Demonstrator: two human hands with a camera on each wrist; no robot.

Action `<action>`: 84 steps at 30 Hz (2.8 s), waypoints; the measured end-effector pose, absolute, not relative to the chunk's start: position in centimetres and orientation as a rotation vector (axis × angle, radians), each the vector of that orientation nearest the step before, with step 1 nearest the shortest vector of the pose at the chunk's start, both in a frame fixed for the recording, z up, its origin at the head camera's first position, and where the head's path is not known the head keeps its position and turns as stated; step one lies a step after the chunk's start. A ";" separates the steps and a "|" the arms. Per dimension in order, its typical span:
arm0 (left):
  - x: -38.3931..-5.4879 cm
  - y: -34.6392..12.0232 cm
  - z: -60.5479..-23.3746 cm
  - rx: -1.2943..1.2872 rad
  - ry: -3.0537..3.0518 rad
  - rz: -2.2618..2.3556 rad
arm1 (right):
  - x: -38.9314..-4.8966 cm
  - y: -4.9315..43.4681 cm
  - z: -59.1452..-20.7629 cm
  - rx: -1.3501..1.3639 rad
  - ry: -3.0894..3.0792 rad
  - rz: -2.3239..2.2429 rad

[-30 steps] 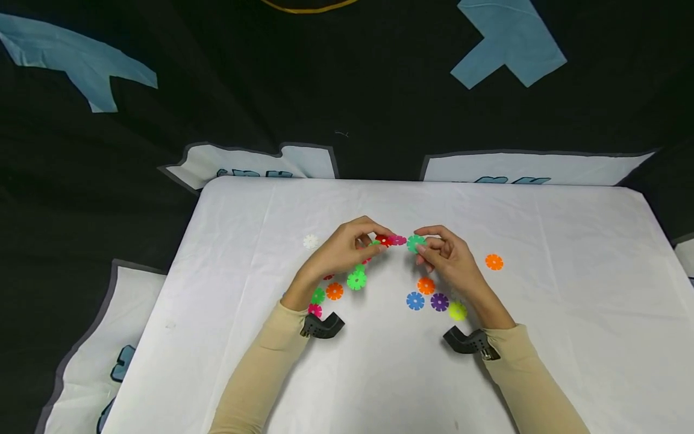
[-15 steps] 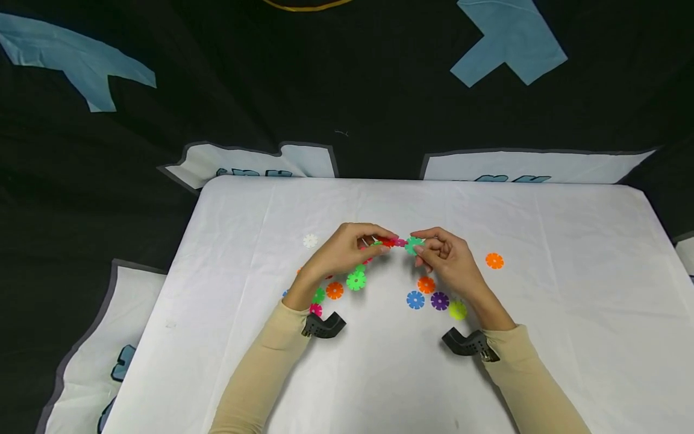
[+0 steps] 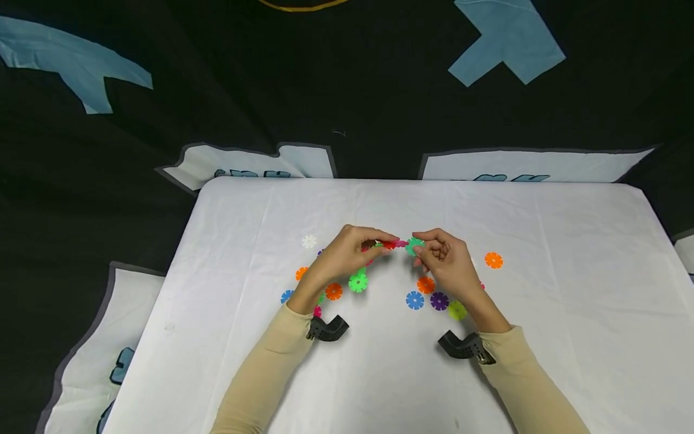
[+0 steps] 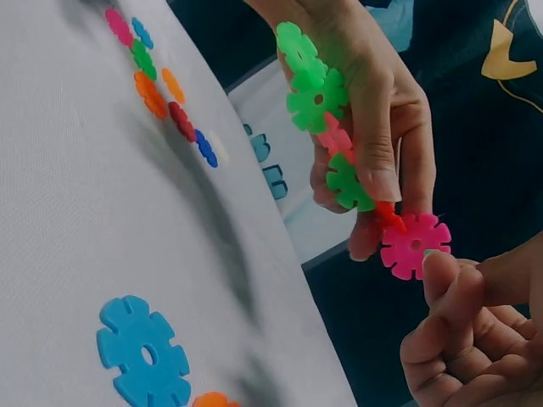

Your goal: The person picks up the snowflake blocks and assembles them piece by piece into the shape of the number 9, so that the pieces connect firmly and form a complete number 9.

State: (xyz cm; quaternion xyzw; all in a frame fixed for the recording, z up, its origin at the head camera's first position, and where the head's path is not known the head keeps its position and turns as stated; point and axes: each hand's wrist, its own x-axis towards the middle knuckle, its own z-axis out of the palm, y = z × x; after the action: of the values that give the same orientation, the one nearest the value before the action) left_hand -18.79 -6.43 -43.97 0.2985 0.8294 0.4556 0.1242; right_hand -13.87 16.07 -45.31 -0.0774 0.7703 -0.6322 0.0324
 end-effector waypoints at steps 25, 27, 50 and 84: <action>-18.7 -5.6 -44.2 0.894 2.415 1.298 | -14.2 16.7 -45.9 -0.238 2.244 -2.005; -18.7 -5.6 -44.2 0.938 2.429 1.287 | -14.2 16.6 -45.9 -0.250 2.253 -1.997; -18.4 -5.5 -44.5 0.944 2.274 1.255 | -13.1 31.0 -48.8 -0.280 2.962 -1.069; -17.0 -3.8 -43.6 1.099 2.366 1.249 | -11.7 21.4 -45.2 -0.718 2.854 -1.560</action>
State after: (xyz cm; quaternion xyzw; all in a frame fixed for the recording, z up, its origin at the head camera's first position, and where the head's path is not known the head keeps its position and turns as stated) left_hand -17.02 -3.82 -43.63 0.3771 0.8117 0.4284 0.1242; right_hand -11.71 21.35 -45.15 -0.2145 0.8531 -0.4662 -0.0943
